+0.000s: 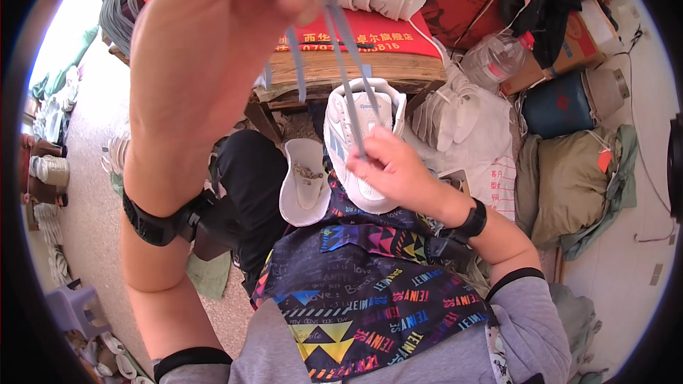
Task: Threading laces into a white athletic shoe in a factory setting.
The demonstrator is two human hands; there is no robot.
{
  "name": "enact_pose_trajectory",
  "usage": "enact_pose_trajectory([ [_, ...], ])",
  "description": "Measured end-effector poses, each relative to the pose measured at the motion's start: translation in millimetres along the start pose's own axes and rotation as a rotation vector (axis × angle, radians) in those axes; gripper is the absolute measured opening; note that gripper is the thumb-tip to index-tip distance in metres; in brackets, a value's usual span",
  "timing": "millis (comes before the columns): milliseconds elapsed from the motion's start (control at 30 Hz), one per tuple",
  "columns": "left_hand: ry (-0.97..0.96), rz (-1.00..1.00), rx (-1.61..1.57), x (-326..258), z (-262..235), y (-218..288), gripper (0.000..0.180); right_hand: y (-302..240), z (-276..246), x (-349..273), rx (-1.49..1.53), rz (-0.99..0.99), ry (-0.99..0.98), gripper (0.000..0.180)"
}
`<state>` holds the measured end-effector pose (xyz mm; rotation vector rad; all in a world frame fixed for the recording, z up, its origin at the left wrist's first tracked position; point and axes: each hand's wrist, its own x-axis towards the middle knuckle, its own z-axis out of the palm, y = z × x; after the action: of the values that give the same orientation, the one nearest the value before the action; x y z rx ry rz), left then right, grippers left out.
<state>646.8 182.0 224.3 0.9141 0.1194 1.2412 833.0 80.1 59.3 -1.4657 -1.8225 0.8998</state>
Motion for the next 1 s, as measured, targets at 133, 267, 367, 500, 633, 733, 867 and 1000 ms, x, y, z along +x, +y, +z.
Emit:
enact_pose_trajectory([
  [133, 0.268, -0.136, 0.156, -17.9, -103.5, 5.2, 0.022, -10.3, -38.5, 25.2, 0.737, 0.033, 0.018, 0.011],
  [267, 0.528, -0.261, -0.167, -48.7, -221.5, 18.1, 0.02, 14.2, -108.8, 35.7, 1.447, 0.041, 0.075, 0.023],
  [367, 0.818, -0.267, -0.186, -71.7, -277.6, 25.8, 0.017, 55.3, -146.8, 24.5, 1.415, 0.108, 0.218, 0.021],
  [500, 0.901, -0.263, -0.239, -144.2, -402.5, 75.5, 0.015, 95.6, -153.8, 10.0, 1.541, 0.234, 0.232, 0.018],
  [633, 1.301, -0.198, -0.194, -162.6, -442.9, 94.9, 0.012, 136.6, -226.7, -31.1, 1.486, 0.274, 0.537, 0.008],
  [733, 1.493, -0.101, -0.188, -227.1, -507.5, 160.6, 0.011, 169.3, -301.4, -63.7, 1.493, 0.632, 0.845, 0.01],
  [867, 1.335, -0.079, -0.089, -240.2, -539.3, 265.1, 0.013, 269.3, -428.4, -234.2, 1.283, 0.657, 1.273, 0.011],
  [1000, 1.56, 0.033, 0.345, -348.6, -519.5, 245.8, 0.016, 246.8, -548.9, -331.1, 0.926, 0.535, 0.743, 0.01],
])
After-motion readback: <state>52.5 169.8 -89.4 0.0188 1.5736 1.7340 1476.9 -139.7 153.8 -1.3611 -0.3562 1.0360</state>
